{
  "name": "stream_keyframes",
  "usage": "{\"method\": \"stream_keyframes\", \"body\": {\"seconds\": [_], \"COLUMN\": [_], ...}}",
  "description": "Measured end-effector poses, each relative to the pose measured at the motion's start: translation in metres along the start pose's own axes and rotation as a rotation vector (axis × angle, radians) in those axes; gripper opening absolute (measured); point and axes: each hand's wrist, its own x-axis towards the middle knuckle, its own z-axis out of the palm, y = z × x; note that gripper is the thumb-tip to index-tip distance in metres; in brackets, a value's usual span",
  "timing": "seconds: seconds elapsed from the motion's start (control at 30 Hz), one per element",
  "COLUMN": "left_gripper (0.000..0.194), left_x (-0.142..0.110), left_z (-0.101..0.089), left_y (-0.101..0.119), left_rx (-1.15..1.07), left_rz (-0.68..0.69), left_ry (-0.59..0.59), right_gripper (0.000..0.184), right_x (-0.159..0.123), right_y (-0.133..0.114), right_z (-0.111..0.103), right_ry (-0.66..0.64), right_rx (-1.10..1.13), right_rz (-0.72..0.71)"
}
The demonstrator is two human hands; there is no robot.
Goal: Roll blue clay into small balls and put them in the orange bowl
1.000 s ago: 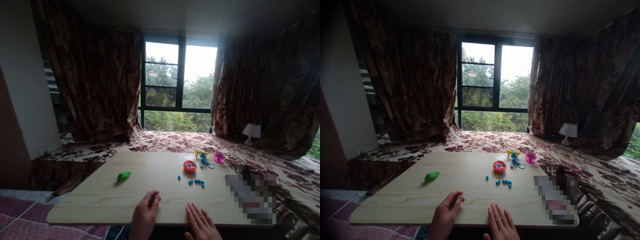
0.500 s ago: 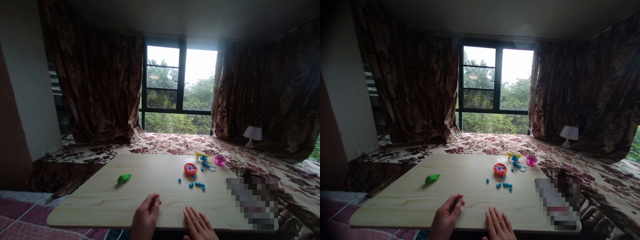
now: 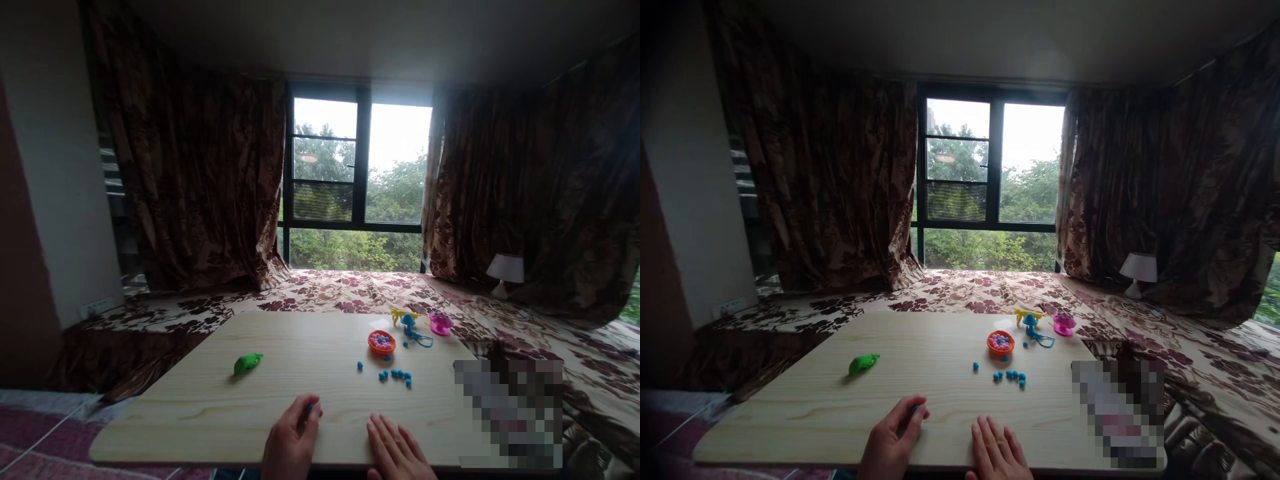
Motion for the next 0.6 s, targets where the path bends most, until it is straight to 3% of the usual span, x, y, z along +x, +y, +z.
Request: {"method": "stream_keyframes", "body": {"seconds": [0.1,0.2,0.3,0.4,0.5,0.6], "left_gripper": [0.027,0.027,0.027,0.025,0.024,0.024], "left_x": [0.0,0.001,0.001,-0.001,-0.002,-0.002], "left_z": [0.0,0.0,0.0,-0.001,0.0,0.001], "left_y": [0.001,0.0,0.0,0.002,0.006,0.008], "left_rx": [0.03,0.023,0.006,0.003,0.013,0.028], "left_rz": [-0.006,-0.003,0.004,0.008,0.013,0.014], "left_ry": [-0.019,-0.044,-0.05,-0.043,-0.016,0.007], "right_gripper": [0.045,0.04,0.037,0.039,0.043,0.041], "right_x": [0.006,0.035,0.049,0.033,0.012,0.017], "right_y": [-0.016,-0.028,-0.023,-0.015,-0.02,-0.029], "right_z": [-0.005,-0.012,-0.018,-0.017,-0.016,-0.021], "right_ry": [-0.003,-0.13,-0.251,-0.22,-0.112,-0.141], "right_rx": [0.032,0.112,0.177,0.143,0.098,0.147], "right_rz": [-0.02,0.105,0.23,0.229,0.118,0.075]}}
